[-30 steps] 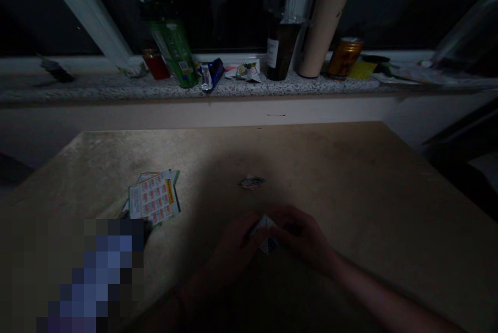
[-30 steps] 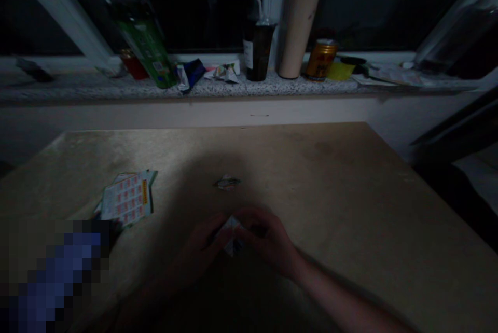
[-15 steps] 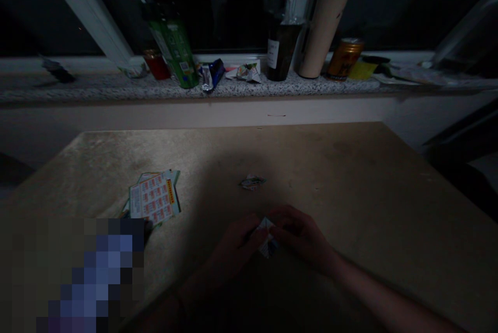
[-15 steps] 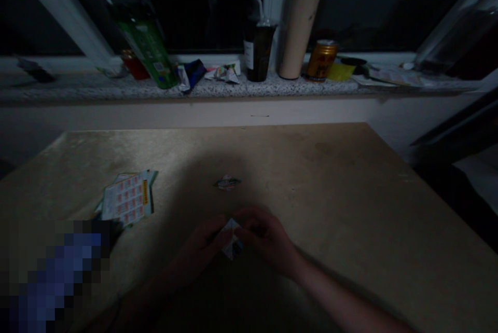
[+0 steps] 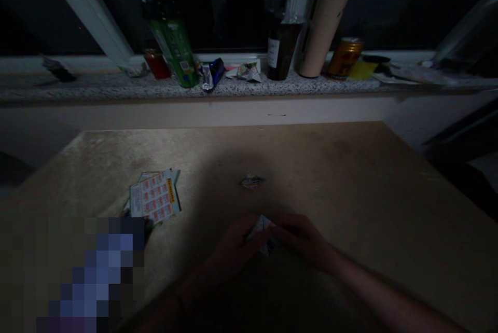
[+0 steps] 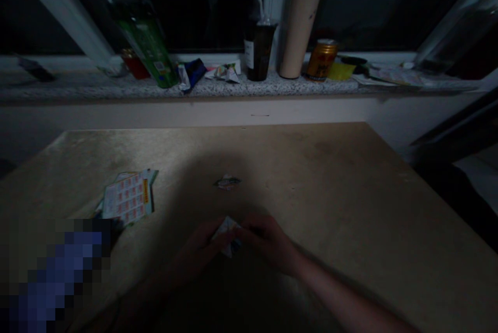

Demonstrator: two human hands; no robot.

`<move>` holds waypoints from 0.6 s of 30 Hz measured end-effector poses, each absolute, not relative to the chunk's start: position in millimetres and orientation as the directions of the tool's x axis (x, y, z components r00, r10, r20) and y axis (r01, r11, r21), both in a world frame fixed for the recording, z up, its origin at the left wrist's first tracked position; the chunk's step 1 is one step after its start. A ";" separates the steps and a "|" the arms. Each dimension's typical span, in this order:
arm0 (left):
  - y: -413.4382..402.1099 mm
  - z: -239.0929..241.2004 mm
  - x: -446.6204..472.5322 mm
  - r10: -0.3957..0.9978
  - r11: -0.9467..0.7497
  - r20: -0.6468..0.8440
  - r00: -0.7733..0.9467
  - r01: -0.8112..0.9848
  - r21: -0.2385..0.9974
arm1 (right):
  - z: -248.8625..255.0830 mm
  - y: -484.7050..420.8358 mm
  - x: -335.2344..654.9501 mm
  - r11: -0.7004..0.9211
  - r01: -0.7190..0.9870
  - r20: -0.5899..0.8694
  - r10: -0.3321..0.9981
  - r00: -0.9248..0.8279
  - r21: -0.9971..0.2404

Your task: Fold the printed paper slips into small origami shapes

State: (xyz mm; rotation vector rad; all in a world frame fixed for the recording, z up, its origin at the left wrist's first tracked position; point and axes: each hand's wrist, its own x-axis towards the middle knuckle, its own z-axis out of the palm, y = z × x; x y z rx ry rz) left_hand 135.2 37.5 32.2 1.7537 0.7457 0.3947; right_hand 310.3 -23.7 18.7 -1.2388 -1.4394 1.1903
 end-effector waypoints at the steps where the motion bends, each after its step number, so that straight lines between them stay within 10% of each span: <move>1: 37.5 32.1 135.1 0.651 -0.178 -0.106 0.752 0.286 0.941 | 18.6 -23.7 310.7 0.045 0.151 0.024 0.990 -0.136 -0.988; 18: 37.0 28.4 131.8 0.781 -0.135 -0.101 0.617 0.325 0.936 | 18.8 -24.7 308.9 -0.085 0.060 -0.087 0.996 -0.034 -0.995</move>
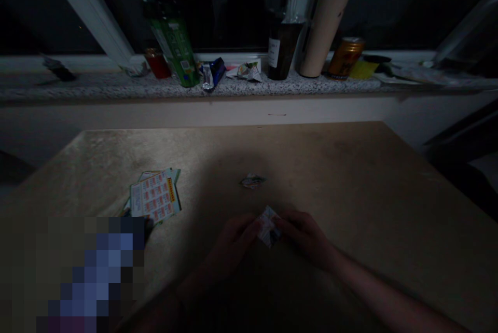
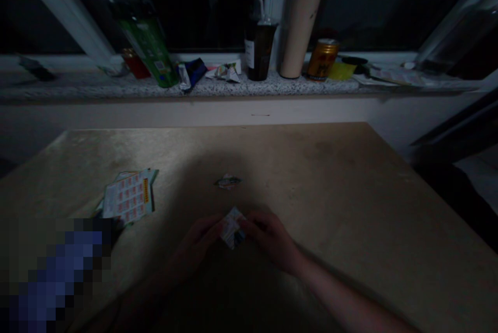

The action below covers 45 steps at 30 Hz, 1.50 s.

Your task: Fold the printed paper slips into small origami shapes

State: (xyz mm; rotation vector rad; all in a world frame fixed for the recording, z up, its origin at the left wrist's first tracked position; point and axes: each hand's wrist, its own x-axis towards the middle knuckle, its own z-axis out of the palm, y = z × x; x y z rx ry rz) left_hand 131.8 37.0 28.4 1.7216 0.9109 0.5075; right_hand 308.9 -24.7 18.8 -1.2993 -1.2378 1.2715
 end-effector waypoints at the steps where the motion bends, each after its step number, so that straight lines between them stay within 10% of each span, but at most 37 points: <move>1: 36.6 26.9 130.9 0.811 -0.124 -0.102 0.576 0.340 0.932 | 19.1 -24.2 309.1 -0.082 0.065 -0.083 0.996 -0.021 -0.995; 13: 40.0 29.3 134.1 0.663 -0.372 0.009 0.749 0.318 0.872 | 18.8 -26.2 306.7 0.014 0.059 0.004 0.986 -0.169 -0.998; 45: 32.8 30.0 130.4 0.749 -0.338 0.054 0.661 0.312 0.888 | 16.7 -29.3 305.6 0.019 0.174 0.010 0.999 -0.051 -0.985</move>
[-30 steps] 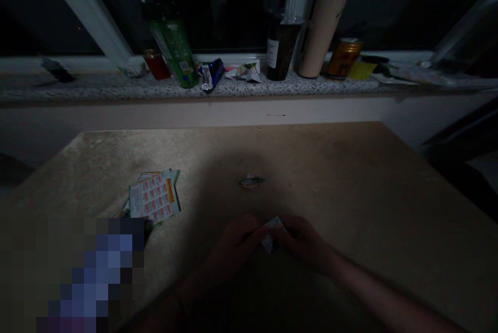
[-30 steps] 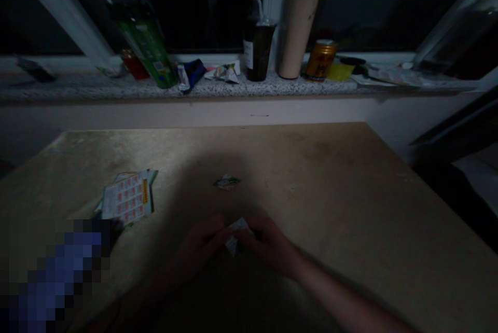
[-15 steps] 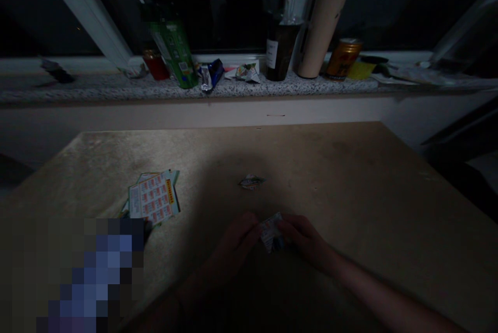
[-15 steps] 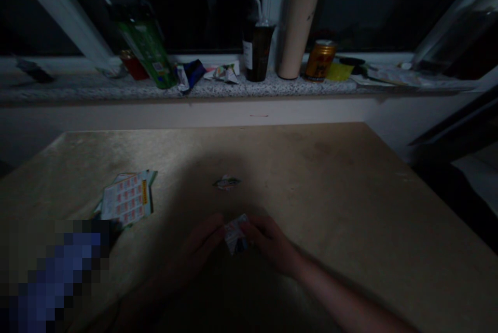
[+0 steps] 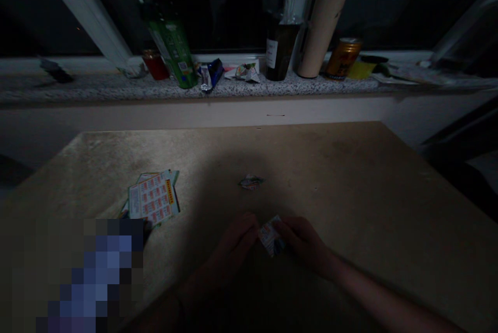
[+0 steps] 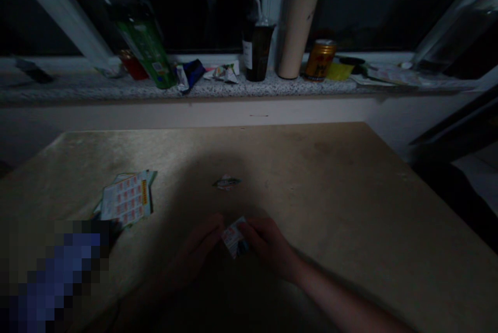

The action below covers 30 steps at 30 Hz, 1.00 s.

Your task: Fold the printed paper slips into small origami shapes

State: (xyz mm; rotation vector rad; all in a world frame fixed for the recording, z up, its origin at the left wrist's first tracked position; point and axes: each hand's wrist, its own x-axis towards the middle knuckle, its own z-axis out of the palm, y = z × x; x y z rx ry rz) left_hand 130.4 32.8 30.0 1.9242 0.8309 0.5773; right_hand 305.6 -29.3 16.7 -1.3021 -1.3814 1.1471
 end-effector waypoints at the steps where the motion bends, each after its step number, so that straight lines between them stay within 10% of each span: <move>1: 32.7 29.0 130.1 0.747 -0.351 0.061 0.662 0.314 0.882 | 16.1 -29.3 305.7 0.014 0.163 0.005 0.999 -0.053 -0.986; 30: 37.0 28.0 130.6 0.613 -0.411 0.043 0.789 0.271 0.870 | 13.6 -26.2 309.5 -0.025 0.071 -0.035 0.990 -0.136 -0.997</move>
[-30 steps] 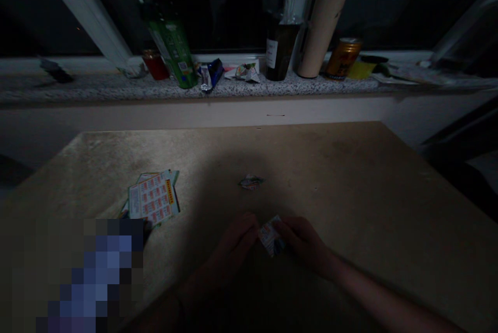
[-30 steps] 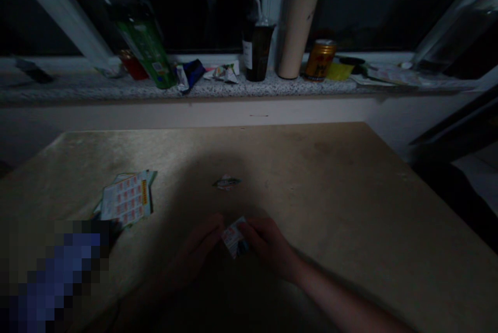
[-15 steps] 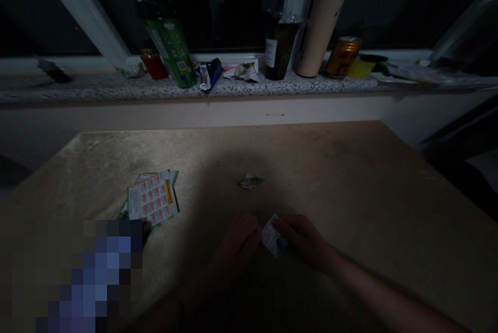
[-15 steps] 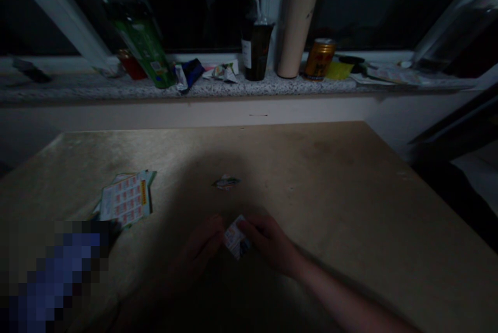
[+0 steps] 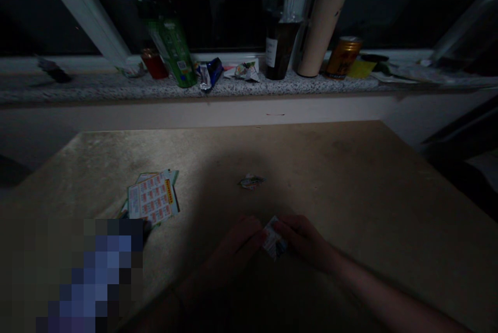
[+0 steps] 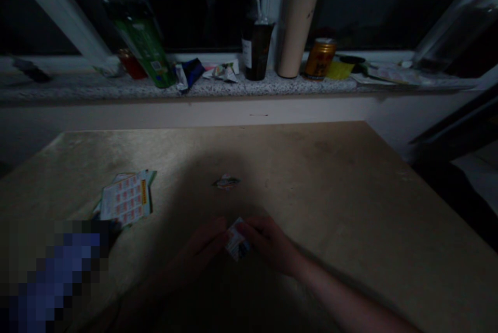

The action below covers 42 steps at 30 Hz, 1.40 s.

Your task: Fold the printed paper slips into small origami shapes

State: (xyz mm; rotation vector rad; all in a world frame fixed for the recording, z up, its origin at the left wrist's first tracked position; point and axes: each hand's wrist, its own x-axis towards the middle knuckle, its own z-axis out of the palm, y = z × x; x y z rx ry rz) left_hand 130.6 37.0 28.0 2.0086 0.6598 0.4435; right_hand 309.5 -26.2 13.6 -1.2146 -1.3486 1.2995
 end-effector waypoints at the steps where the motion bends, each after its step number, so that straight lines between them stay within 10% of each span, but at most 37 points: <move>1: 37.2 28.6 130.6 0.605 -0.415 0.046 0.795 0.266 0.870 | 13.5 -26.4 309.2 -0.022 0.078 -0.033 0.989 -0.143 -0.997; 42: 36.7 27.7 135.5 0.648 -0.370 -0.037 0.760 0.358 0.857 | 18.1 -27.9 308.6 -0.049 0.044 -0.057 0.978 -0.200 -0.998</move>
